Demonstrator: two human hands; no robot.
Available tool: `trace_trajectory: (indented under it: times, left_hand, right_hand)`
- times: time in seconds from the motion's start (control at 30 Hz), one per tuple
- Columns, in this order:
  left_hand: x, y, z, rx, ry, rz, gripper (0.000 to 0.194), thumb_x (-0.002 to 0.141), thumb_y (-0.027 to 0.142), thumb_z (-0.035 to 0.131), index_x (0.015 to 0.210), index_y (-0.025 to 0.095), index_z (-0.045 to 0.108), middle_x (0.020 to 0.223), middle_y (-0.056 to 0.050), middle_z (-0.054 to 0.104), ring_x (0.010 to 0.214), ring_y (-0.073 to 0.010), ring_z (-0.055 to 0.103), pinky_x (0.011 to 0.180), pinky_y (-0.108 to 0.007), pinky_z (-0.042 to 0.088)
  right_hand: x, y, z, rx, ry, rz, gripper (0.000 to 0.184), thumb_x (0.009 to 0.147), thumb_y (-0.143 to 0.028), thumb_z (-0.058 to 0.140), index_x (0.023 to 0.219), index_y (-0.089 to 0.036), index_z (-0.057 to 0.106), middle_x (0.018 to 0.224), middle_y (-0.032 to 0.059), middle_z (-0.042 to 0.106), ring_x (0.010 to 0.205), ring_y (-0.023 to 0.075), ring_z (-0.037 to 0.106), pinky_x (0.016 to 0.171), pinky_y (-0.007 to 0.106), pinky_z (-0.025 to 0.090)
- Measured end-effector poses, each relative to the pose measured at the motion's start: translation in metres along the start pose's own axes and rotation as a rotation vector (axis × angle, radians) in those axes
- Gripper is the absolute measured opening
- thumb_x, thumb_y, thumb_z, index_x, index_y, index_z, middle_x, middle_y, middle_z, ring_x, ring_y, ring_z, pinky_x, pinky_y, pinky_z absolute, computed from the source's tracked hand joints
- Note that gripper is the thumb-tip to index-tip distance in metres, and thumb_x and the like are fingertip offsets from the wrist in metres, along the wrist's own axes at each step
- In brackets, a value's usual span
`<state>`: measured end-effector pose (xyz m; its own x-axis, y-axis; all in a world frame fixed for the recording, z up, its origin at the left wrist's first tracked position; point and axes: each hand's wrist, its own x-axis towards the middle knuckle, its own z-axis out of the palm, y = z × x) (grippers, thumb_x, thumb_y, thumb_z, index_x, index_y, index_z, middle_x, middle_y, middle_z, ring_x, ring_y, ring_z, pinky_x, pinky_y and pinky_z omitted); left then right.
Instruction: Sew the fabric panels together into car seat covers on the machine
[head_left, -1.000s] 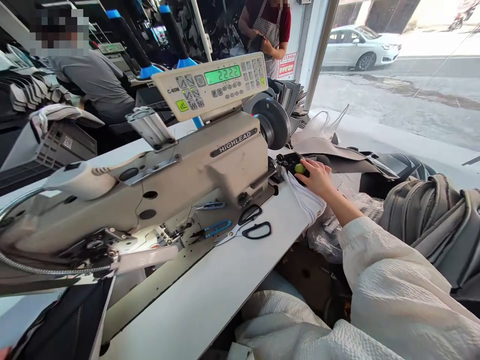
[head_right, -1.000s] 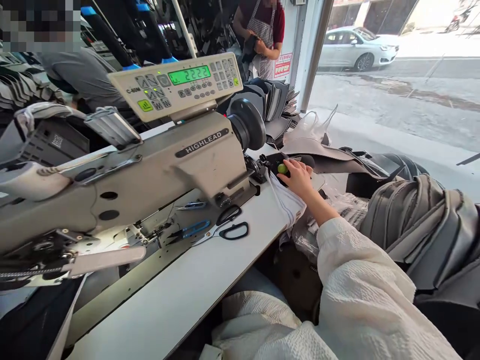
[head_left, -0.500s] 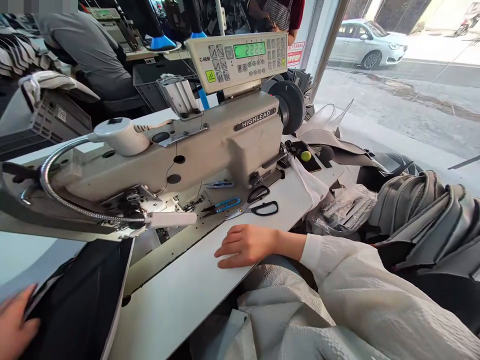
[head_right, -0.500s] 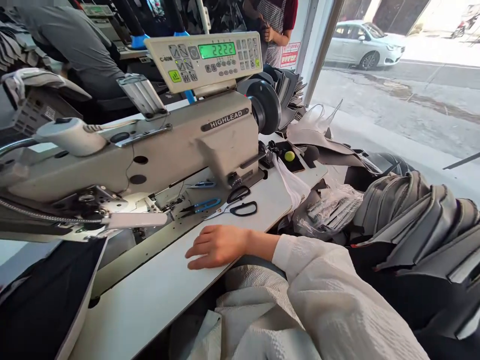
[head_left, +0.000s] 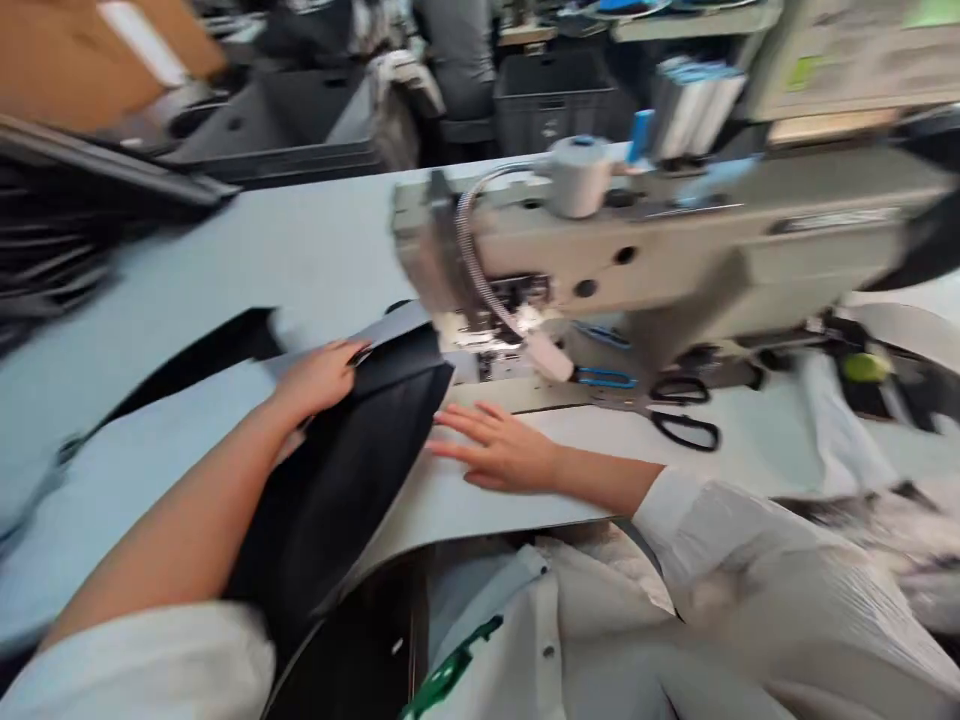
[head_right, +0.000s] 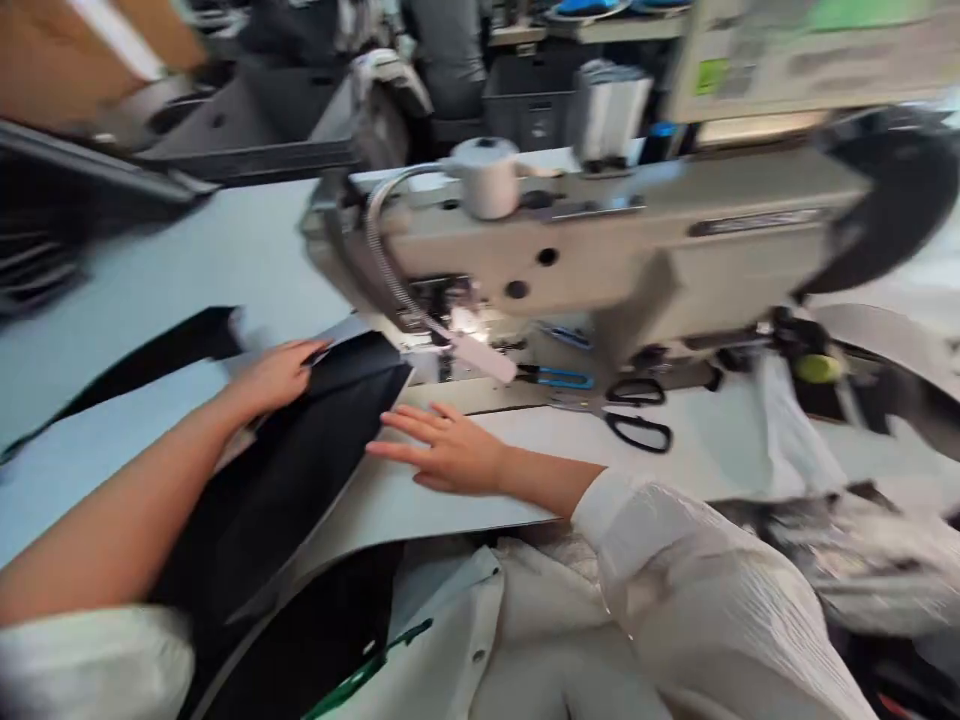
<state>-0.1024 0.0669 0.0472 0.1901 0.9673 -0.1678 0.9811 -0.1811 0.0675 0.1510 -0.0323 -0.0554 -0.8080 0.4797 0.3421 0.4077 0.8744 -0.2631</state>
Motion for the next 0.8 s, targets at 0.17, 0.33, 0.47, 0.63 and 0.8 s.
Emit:
trace_trajectory:
  times: [0.17, 0.33, 0.47, 0.63, 0.8]
  left_hand:
    - [-0.021, -0.045, -0.016, 0.222, 0.467, -0.055, 0.048, 0.087, 0.011, 0.038, 0.134, 0.005, 0.046, 0.118, -0.009, 0.063, 0.105, -0.0199, 0.058, 0.088, -0.031, 0.043]
    - [-0.054, -0.010, -0.007, 0.513, 0.577, 0.186, 0.040, 0.088, 0.022, 0.043, 0.125, 0.016, 0.056, 0.080, -0.010, 0.062, 0.080, -0.0269, 0.060, 0.068, -0.036, 0.041]
    - [-0.076, 0.012, 0.021, 0.527, 0.446, 0.546, 0.025, 0.090, 0.031, 0.047, 0.098, 0.016, 0.065, 0.066, -0.005, 0.056, 0.065, -0.0208, 0.056, 0.059, -0.033, 0.037]
    - [-0.116, -0.002, 0.003, 0.557, 0.159, 0.599, 0.015, 0.080, 0.009, 0.053, 0.078, 0.019, 0.063, 0.060, -0.002, 0.053, 0.059, -0.0189, 0.054, 0.056, -0.032, 0.037]
    - [-0.138, 0.012, -0.016, 0.448, -0.175, 0.442, 0.025, 0.078, 0.014, 0.058, 0.101, 0.020, 0.065, 0.083, -0.005, 0.064, 0.074, -0.0229, 0.062, 0.064, -0.035, 0.046]
  right_hand:
    - [0.046, 0.002, 0.018, -0.027, 0.107, -0.024, 0.055, 0.089, -0.024, 0.057, 0.142, -0.024, 0.041, 0.147, 0.0192, 0.036, 0.138, 0.0310, 0.029, 0.109, 0.054, 0.027]
    - [0.055, -0.020, 0.036, -0.116, 0.194, -0.150, 0.034, 0.093, -0.019, 0.050, 0.126, -0.025, 0.056, 0.123, 0.0132, 0.059, 0.121, 0.0268, 0.049, 0.104, 0.053, 0.033]
    - [0.063, -0.029, 0.039, -0.142, -0.016, -0.046, 0.019, 0.092, -0.014, 0.046, 0.095, -0.015, 0.065, 0.087, 0.0097, 0.067, 0.083, 0.0198, 0.061, 0.075, 0.034, 0.049]
    - [0.059, -0.017, 0.026, -0.114, -0.104, -0.074, 0.022, 0.091, -0.012, 0.046, 0.098, -0.016, 0.066, 0.083, 0.0089, 0.068, 0.077, 0.0188, 0.063, 0.073, 0.033, 0.050]
    - [0.053, -0.026, 0.026, -0.125, 0.042, -0.079, 0.031, 0.086, -0.005, 0.041, 0.091, -0.012, 0.071, 0.094, 0.0136, 0.073, 0.086, 0.0193, 0.068, 0.078, 0.034, 0.053]
